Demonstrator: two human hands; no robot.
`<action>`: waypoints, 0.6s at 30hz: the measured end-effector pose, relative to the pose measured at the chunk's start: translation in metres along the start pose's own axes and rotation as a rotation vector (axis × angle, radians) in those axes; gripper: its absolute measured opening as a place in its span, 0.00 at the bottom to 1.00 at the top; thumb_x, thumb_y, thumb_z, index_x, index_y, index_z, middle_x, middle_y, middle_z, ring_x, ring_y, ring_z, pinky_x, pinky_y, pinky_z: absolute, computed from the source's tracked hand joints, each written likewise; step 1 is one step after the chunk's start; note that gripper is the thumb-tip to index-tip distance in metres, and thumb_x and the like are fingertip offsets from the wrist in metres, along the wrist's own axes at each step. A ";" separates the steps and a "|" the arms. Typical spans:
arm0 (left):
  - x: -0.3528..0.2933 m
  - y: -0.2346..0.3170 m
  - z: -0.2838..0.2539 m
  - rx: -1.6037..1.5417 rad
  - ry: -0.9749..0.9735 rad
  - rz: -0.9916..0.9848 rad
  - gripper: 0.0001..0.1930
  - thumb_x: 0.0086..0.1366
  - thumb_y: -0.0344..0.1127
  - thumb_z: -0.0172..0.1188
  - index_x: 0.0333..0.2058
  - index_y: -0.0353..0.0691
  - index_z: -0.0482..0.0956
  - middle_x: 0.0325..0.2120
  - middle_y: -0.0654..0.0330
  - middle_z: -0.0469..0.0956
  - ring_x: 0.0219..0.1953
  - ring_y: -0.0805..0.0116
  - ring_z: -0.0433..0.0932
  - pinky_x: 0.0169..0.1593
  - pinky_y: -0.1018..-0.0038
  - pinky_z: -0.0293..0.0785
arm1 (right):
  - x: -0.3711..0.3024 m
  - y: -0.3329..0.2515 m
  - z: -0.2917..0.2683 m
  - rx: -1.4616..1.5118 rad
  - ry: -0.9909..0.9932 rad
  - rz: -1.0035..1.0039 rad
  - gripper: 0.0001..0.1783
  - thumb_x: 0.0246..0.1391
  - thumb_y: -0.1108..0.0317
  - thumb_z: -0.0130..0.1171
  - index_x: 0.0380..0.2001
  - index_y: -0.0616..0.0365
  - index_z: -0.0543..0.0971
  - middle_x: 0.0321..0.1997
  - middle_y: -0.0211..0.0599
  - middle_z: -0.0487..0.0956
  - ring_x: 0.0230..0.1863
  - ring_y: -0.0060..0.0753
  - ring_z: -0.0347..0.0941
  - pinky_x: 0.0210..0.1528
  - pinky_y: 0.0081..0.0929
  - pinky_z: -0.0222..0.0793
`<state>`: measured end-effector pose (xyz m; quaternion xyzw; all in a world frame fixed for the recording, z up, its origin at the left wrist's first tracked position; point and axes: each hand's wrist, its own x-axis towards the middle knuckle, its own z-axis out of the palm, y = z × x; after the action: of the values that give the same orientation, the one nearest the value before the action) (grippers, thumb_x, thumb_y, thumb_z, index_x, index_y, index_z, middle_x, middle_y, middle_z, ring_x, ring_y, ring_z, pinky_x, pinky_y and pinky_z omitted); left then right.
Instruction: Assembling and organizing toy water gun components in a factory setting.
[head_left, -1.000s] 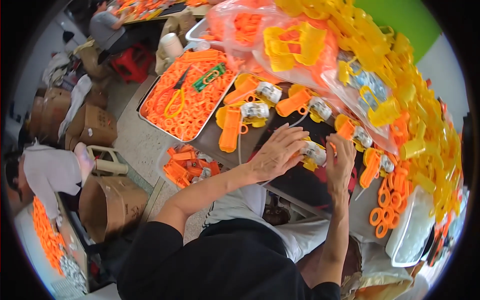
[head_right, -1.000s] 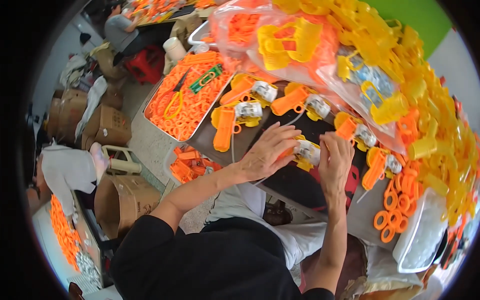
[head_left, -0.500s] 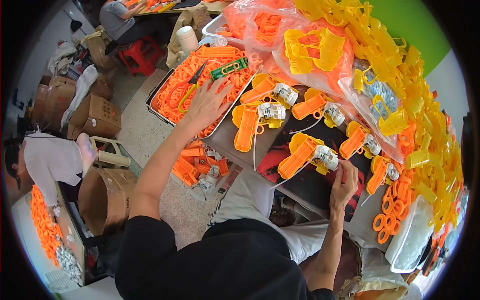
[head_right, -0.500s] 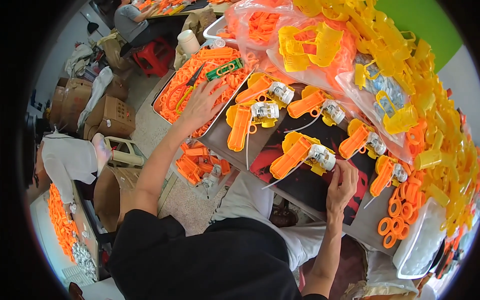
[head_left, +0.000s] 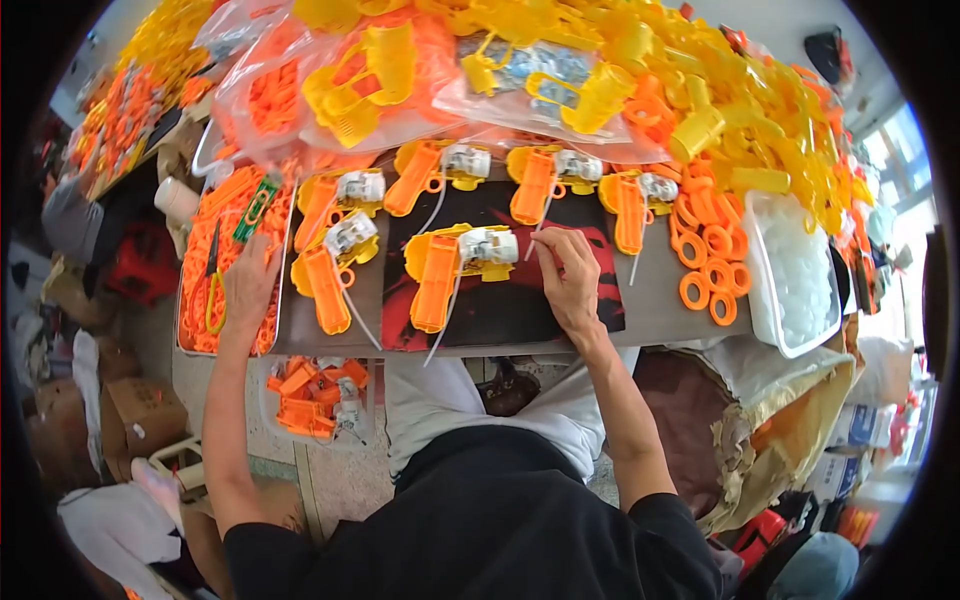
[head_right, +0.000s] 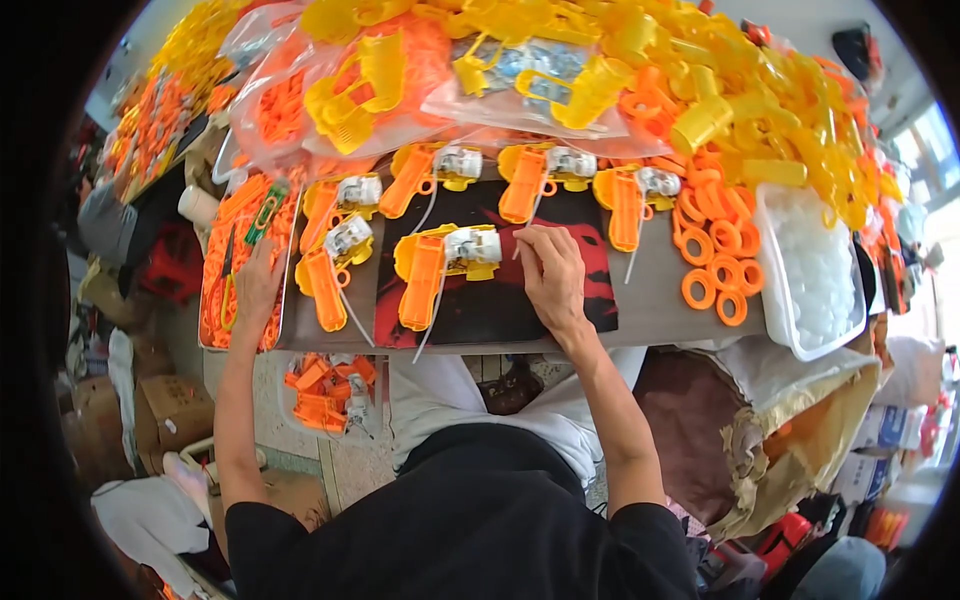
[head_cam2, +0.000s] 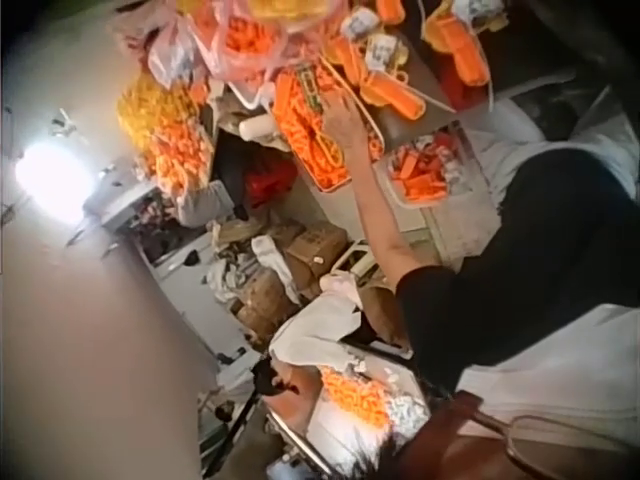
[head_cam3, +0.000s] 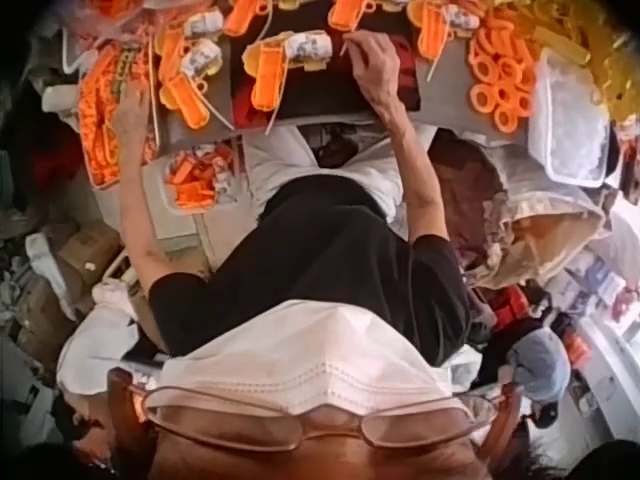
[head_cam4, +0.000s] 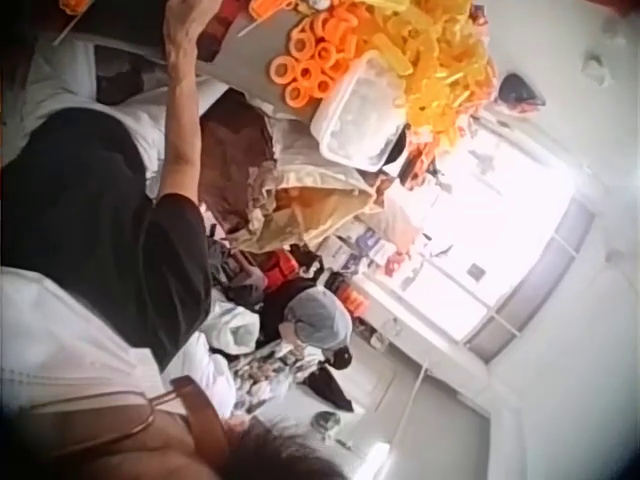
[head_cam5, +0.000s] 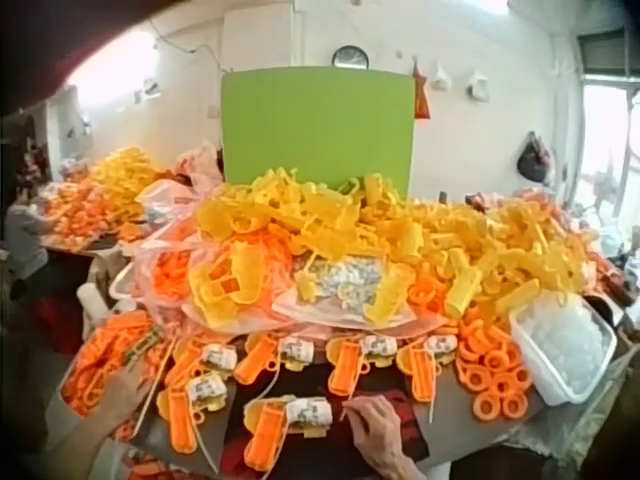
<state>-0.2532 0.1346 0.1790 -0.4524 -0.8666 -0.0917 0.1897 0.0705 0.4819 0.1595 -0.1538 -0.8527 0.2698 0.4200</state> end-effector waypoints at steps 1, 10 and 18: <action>0.002 0.003 0.000 -0.074 0.049 -0.086 0.11 0.71 0.39 0.60 0.44 0.38 0.74 0.34 0.49 0.78 0.33 0.46 0.79 0.35 0.54 0.74 | -0.001 0.003 -0.006 0.015 0.022 0.030 0.08 0.56 0.79 0.63 0.40 0.62 0.82 0.42 0.43 0.83 0.45 0.46 0.79 0.49 0.35 0.74; 0.049 -0.049 -0.006 -0.461 0.492 -0.357 0.15 0.78 0.42 0.52 0.47 0.34 0.77 0.28 0.63 0.72 0.30 0.72 0.70 0.35 0.71 0.69 | -0.009 0.053 -0.084 -0.521 -0.034 -0.053 0.15 0.56 0.73 0.63 0.48 0.54 0.82 0.56 0.38 0.77 0.61 0.44 0.70 0.63 0.43 0.61; 0.153 0.213 -0.017 -1.070 0.113 0.025 0.10 0.74 0.39 0.56 0.42 0.37 0.78 0.29 0.61 0.79 0.33 0.71 0.77 0.39 0.72 0.74 | -0.007 0.097 -0.097 -0.611 -0.100 -0.044 0.23 0.59 0.70 0.62 0.59 0.49 0.79 0.60 0.38 0.75 0.64 0.46 0.66 0.67 0.46 0.56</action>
<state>-0.1533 0.3656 0.2548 -0.4905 -0.6816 -0.5426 -0.0198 0.1561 0.5888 0.1467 -0.2412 -0.9171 -0.0011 0.3175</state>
